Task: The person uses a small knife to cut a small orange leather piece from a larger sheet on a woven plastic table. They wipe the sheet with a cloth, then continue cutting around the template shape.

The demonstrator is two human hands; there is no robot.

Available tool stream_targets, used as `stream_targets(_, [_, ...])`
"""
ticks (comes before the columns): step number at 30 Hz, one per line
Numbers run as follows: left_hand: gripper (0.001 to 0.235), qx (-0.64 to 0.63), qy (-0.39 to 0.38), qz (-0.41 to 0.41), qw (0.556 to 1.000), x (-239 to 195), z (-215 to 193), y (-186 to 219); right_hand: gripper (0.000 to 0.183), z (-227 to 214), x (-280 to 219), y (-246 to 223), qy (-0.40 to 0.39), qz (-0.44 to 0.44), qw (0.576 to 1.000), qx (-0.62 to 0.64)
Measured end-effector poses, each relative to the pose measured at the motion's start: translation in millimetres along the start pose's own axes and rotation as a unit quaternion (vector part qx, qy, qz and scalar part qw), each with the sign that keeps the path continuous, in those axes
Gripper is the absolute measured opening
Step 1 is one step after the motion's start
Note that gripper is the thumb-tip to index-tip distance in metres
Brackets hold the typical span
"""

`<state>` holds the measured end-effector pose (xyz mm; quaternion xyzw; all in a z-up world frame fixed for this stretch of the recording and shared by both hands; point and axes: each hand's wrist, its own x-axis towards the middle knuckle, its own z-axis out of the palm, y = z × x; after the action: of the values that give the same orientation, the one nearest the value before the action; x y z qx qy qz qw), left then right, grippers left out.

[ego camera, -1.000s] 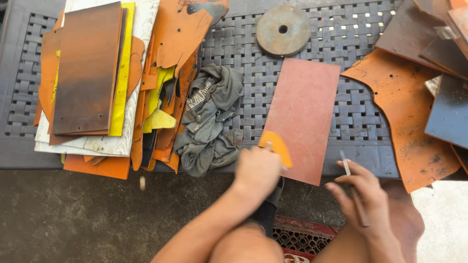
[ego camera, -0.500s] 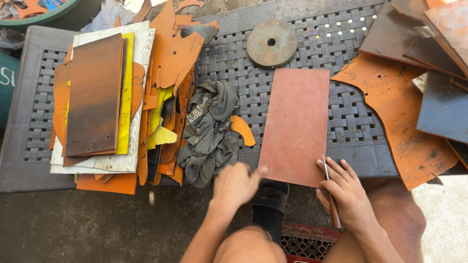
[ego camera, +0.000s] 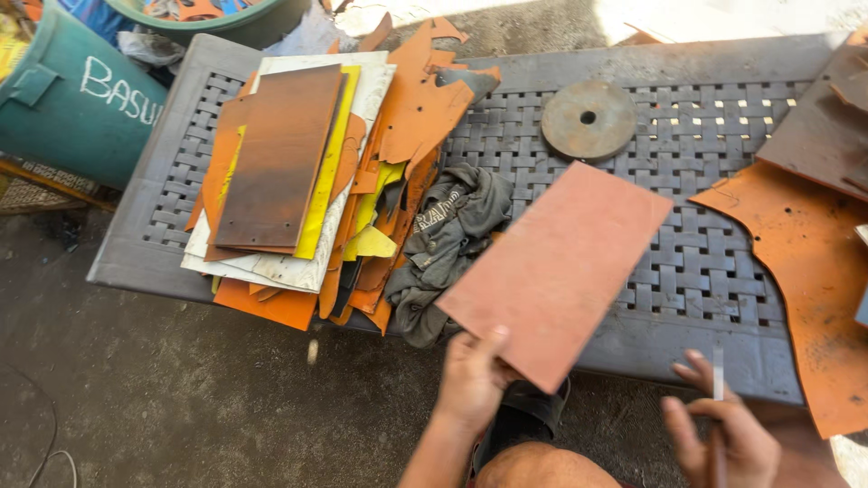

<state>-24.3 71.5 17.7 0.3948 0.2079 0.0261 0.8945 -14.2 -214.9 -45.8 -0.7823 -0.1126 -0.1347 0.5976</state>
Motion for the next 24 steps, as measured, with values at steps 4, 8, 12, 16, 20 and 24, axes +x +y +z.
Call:
stream_targets(4, [0.033,-0.005,0.045,0.125,0.991,-12,-23,97,0.016,-9,0,38,0.082,0.008,0.995,0.055])
stream_targets(8, [0.051,0.058,0.038,0.265,0.962,3,-56,205,0.018,-5,-5,52,0.071,0.037,0.997,0.005])
stream_targets(12, [0.032,0.130,0.111,0.252,0.952,47,-100,279,0.021,-1,1,50,0.073,-0.005,0.997,-0.017])
stream_targets(16, [0.024,0.104,0.177,0.207,0.956,69,-146,298,0.022,-1,7,49,0.060,-0.014,0.996,-0.066])
stream_targets(20, [0.028,0.148,0.215,0.174,0.950,69,-158,297,0.022,1,2,44,0.064,0.010,0.995,-0.075])
stream_targets(24, [0.063,0.457,0.327,0.010,0.827,53,-132,302,0.022,0,7,43,0.059,-0.002,0.994,-0.092])
